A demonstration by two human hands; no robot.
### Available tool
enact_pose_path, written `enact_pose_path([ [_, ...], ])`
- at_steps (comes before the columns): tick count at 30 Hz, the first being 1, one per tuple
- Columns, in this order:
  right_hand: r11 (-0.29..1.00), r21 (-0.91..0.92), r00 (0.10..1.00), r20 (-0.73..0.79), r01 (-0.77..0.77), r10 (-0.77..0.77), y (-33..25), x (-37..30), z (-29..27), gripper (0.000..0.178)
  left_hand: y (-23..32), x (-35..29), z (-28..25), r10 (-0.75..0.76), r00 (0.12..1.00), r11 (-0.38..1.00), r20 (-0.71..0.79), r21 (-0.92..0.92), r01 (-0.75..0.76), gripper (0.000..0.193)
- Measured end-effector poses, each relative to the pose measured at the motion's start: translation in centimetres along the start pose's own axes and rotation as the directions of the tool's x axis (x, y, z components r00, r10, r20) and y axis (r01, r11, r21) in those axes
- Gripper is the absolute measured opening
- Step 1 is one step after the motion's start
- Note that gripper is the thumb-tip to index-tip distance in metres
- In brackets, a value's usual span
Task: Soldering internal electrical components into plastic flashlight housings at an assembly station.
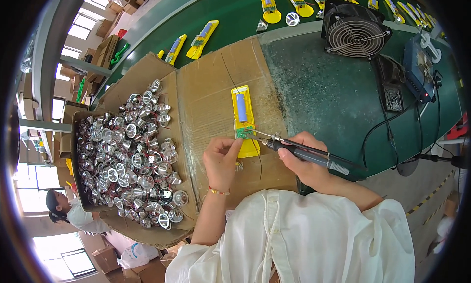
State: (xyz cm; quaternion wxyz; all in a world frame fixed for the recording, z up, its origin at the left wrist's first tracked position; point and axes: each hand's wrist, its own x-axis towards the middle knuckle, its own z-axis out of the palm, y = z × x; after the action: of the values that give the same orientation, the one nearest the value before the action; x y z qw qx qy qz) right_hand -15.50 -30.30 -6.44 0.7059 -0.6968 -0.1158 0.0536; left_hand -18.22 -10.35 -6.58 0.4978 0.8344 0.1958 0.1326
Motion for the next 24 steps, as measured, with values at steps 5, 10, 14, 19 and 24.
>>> enact_pose_path([
  [5,0.996,0.063,0.997,-0.005,-0.070,0.071,0.3,0.2,0.2,0.014,0.9,-0.1,0.2,0.017,1.000,0.994,-0.009,0.104,-0.016,0.015],
  [10,0.990,0.111,0.996,-0.007,-0.085,0.087,0.4,0.3,-0.1,0.015,1.5,-0.5,0.0,0.095,0.995,0.968,-0.037,0.234,-0.084,0.014],
  [14,0.992,0.052,0.993,0.042,-0.114,0.112,0.1,0.2,-0.8,0.013,1.0,-1.2,-0.9,0.165,0.986,0.980,0.021,0.112,-0.166,0.010],
  [19,0.994,0.051,0.994,0.050,-0.097,0.094,-0.1,0.2,-1.0,0.013,0.3,-2.0,-1.2,0.218,0.976,0.972,0.031,0.084,-0.220,0.008],
  [24,0.993,0.056,0.993,0.065,-0.104,0.100,-0.4,0.3,-1.0,0.013,0.6,-1.4,-0.9,0.121,0.992,0.991,0.027,0.044,-0.123,0.008],
])
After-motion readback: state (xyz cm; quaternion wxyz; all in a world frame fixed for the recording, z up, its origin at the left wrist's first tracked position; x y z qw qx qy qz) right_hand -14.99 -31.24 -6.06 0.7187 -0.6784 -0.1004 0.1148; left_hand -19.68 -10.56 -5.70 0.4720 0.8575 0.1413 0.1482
